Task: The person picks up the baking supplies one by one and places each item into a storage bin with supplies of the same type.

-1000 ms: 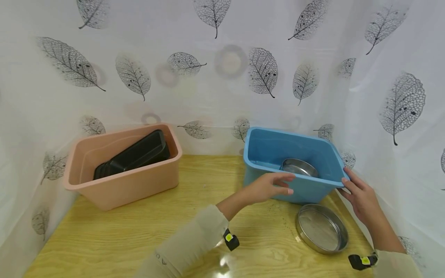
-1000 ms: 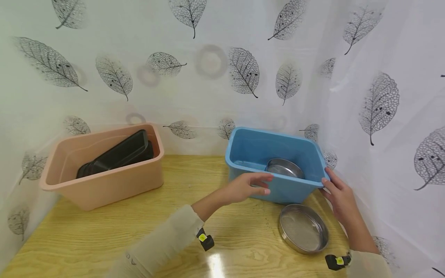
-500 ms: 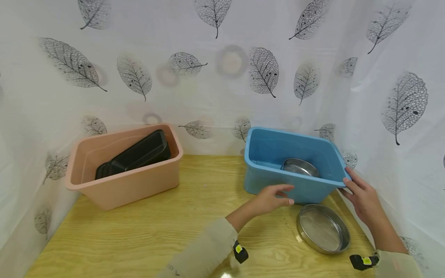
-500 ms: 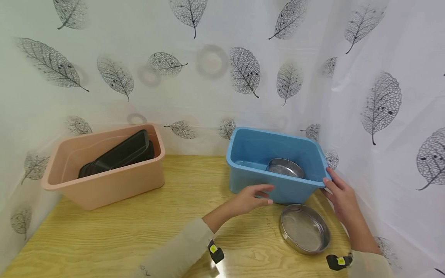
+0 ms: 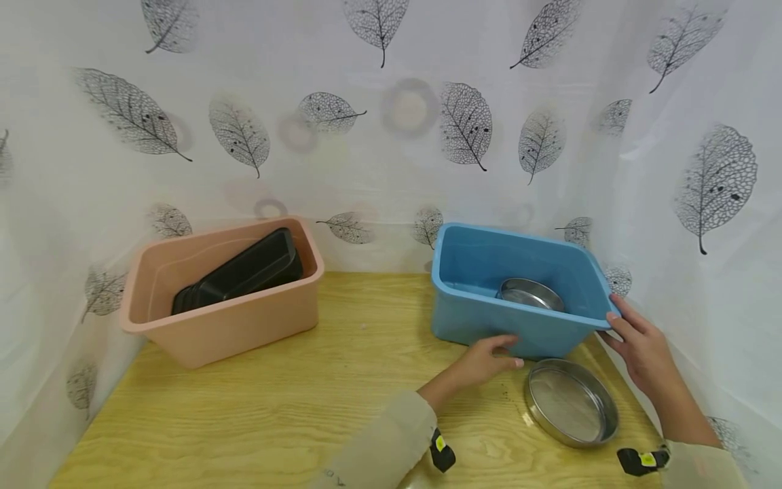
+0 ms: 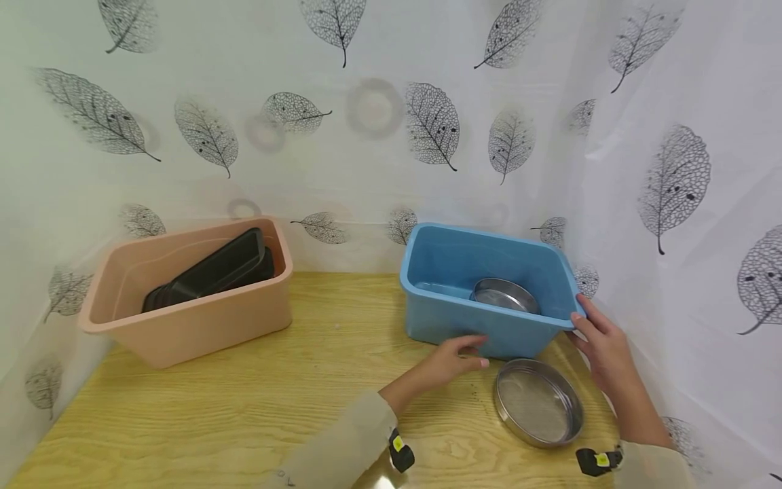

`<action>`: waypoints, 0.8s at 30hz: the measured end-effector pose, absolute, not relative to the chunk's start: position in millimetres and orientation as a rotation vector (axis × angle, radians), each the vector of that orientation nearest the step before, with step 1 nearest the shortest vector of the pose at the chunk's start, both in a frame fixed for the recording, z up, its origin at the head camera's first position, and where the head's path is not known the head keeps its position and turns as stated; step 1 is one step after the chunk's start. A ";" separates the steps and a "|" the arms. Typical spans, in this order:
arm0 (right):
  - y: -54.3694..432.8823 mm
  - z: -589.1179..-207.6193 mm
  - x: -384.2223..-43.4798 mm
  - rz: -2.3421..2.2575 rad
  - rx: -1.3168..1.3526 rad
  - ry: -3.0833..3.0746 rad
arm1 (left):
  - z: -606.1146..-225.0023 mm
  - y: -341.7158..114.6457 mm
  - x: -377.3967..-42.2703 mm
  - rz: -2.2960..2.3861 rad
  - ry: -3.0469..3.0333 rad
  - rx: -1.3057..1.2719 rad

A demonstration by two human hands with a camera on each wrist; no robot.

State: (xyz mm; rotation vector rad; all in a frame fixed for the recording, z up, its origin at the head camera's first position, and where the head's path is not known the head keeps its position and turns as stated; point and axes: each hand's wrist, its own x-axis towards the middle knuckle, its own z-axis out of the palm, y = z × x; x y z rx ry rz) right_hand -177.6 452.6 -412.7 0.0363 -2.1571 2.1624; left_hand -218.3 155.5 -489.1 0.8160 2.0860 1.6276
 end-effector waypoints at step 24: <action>452.4 -412.1 -176.2 2.187 0.041 -2.120 | -515.9 203.7 -202.0 1.538 2.106 0.875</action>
